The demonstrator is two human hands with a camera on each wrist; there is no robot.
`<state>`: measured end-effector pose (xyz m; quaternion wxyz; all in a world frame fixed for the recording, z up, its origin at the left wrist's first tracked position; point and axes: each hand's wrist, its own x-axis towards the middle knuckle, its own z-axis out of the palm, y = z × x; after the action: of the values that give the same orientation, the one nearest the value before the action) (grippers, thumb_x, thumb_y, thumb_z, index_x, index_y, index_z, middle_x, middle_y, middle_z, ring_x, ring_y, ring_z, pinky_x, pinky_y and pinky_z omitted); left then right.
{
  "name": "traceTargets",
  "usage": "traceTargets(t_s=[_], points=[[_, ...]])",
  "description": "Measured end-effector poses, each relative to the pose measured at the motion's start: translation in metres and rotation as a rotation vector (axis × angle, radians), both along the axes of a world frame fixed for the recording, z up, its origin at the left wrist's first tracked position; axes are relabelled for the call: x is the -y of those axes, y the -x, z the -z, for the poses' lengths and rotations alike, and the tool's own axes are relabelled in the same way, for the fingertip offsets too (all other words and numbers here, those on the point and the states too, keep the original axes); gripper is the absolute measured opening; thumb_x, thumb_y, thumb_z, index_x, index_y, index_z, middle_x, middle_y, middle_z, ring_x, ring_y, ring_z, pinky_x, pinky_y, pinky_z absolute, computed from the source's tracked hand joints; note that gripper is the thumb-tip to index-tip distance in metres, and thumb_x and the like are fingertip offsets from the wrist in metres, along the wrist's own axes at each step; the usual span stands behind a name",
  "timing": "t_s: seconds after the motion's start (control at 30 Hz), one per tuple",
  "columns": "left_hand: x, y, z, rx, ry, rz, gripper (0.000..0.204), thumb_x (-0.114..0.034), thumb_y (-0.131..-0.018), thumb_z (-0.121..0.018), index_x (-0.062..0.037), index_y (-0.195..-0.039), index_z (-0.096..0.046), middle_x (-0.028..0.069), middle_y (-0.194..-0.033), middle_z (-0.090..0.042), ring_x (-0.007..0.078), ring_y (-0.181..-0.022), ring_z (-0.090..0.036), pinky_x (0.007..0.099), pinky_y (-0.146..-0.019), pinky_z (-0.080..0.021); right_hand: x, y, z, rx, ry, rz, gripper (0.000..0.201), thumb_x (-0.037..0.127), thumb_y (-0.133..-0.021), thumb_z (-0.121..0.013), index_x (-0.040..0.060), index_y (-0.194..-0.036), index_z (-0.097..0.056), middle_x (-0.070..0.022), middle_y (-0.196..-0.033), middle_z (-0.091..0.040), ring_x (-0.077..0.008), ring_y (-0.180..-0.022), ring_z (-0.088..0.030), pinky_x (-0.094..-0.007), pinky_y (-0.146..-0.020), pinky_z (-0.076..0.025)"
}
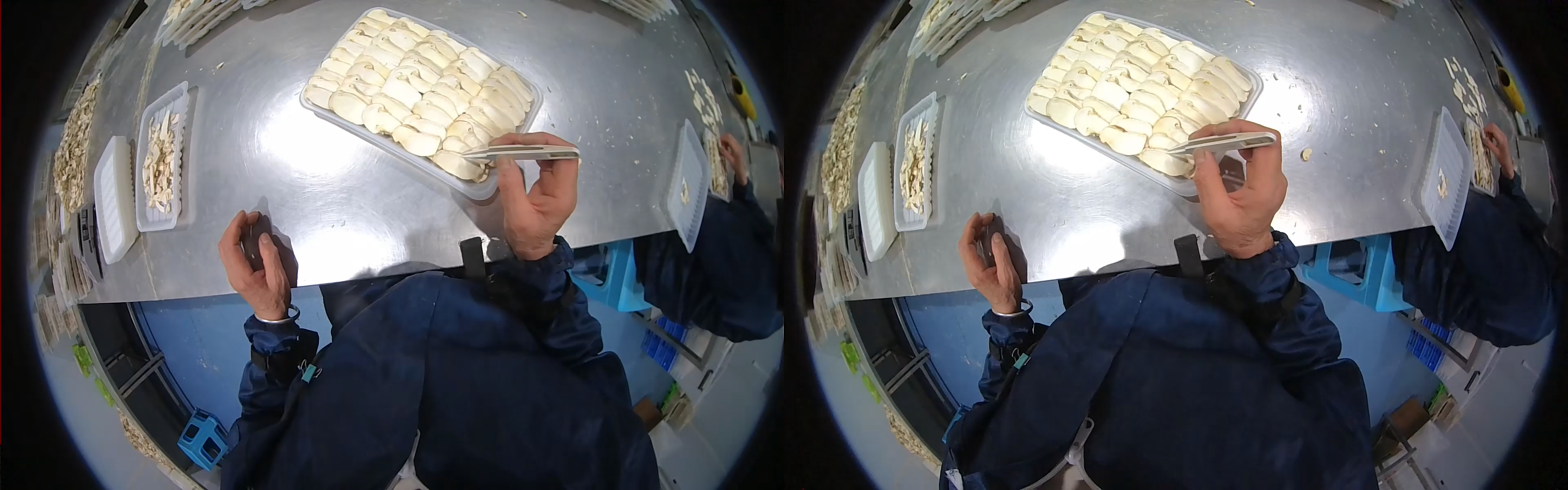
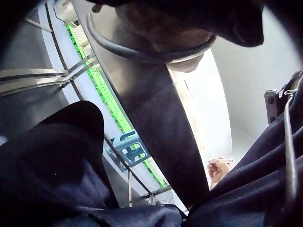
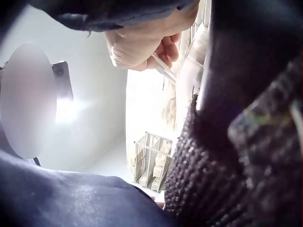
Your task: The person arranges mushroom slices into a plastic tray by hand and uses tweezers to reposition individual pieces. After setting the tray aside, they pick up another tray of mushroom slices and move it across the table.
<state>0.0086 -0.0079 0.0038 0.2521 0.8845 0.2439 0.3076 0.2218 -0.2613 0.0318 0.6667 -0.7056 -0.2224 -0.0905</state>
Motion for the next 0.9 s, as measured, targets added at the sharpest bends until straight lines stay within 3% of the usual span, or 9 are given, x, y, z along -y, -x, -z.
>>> traceTargets(t_s=[0.27, 0.9], points=[[0.0008, -0.0003, 0.0001, 0.003, 0.001, 0.001, 0.037, -0.003, -0.096, -0.055, 0.0032, -0.132, -0.05, 0.0164, -0.121, -0.06, 0.0243, -0.114, -0.058, 0.0361, -0.102, -0.043, -0.0026, 0.0015, -0.0016, -0.036, -0.062, 0.052, 0.027, -0.004, -0.084, -0.066, -0.0005, -0.107, -0.054, -0.0098, -0.098, -0.066, -0.0142, -0.092, -0.062, -0.03, -0.086, -0.049], [0.001, -0.0011, -0.0013, 0.004, -0.011, 0.0, 0.037, -0.004, -0.096, -0.056, 0.003, -0.132, -0.051, 0.016, -0.119, -0.061, 0.0246, -0.113, -0.058, 0.036, -0.102, -0.044, -0.0002, -0.0001, 0.0021, -0.025, 0.009, 0.11, 0.026, -0.004, -0.081, -0.066, 0.0012, -0.105, -0.056, -0.008, -0.099, -0.066, -0.0152, -0.093, -0.06, -0.0313, -0.088, -0.045]])
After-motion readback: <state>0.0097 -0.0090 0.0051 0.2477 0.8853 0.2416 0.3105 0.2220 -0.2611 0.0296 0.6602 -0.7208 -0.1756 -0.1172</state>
